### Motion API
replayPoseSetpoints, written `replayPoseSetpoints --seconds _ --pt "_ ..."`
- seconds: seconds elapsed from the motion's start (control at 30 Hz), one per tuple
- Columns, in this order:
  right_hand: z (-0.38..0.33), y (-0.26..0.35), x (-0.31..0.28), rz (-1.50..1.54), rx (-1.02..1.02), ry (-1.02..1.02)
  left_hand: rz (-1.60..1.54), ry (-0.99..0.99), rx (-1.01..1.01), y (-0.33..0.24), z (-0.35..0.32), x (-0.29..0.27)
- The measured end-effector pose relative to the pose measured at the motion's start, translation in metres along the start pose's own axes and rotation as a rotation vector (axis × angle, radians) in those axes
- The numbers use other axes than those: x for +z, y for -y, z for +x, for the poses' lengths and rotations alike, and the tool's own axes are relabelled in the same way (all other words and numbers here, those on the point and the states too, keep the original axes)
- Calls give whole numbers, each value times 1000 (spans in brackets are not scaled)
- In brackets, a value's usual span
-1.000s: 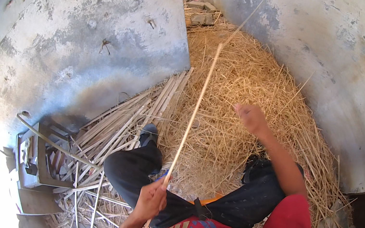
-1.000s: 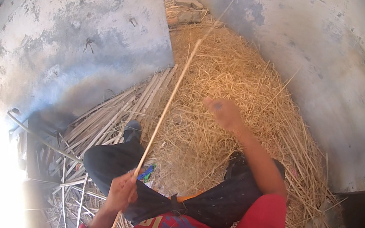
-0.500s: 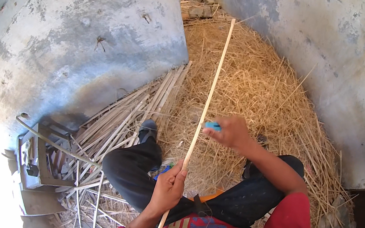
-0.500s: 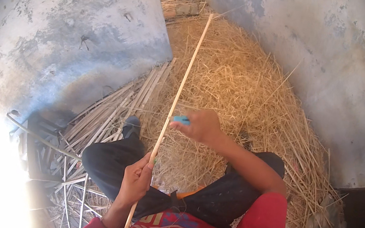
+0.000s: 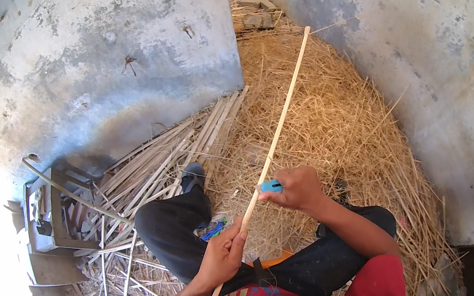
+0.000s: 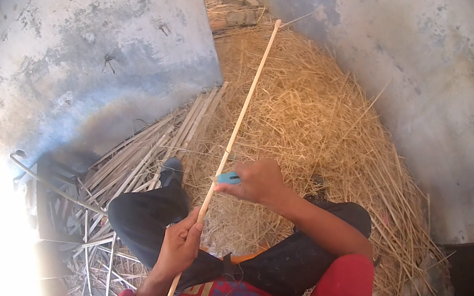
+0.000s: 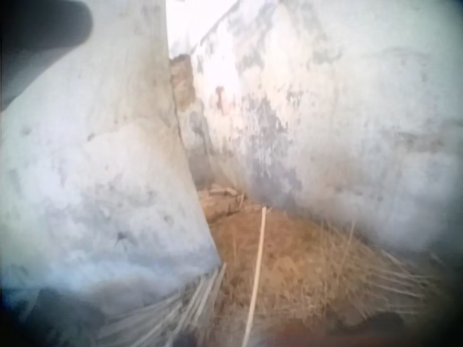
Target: The person sits on a straw-covered floor and uses a small knife to peel the outer layer off a long bamboo stick. They hold the stick with one hand and scrape the blade along its length, removing thin strips of material.
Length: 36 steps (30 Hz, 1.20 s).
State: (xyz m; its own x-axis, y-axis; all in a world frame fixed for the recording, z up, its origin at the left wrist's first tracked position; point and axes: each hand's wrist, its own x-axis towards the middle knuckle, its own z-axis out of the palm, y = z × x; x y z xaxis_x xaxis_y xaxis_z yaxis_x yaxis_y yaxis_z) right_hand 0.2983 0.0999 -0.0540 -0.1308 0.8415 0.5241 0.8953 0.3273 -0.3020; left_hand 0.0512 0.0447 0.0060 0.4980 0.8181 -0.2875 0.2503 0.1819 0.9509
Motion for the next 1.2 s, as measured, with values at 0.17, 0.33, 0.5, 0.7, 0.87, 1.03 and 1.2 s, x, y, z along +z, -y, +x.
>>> replayPoseSetpoints --seconds 0.17,0.33,0.5,0.7,0.87,1.03,1.2 --pt "12 -37 -6 -73 13 -41 120 21 108 3 -3 0" --pt "23 -59 -10 -133 -37 -220 214 6 145 -12 -7 2" --pt "22 -150 -40 -284 514 -57 223 109 79 2 -40 4" --pt "24 -160 -55 -337 538 -78 295 180 -2 16 -76 -12" --pt "-7 -241 -83 -451 731 -205 349 321 0 28 -105 -27" --pt "-16 -252 -89 -542 711 -261 393 295 29 40 -108 -35" --pt "-19 -258 -71 347 1024 -4 405 258 76 42 -95 -37"
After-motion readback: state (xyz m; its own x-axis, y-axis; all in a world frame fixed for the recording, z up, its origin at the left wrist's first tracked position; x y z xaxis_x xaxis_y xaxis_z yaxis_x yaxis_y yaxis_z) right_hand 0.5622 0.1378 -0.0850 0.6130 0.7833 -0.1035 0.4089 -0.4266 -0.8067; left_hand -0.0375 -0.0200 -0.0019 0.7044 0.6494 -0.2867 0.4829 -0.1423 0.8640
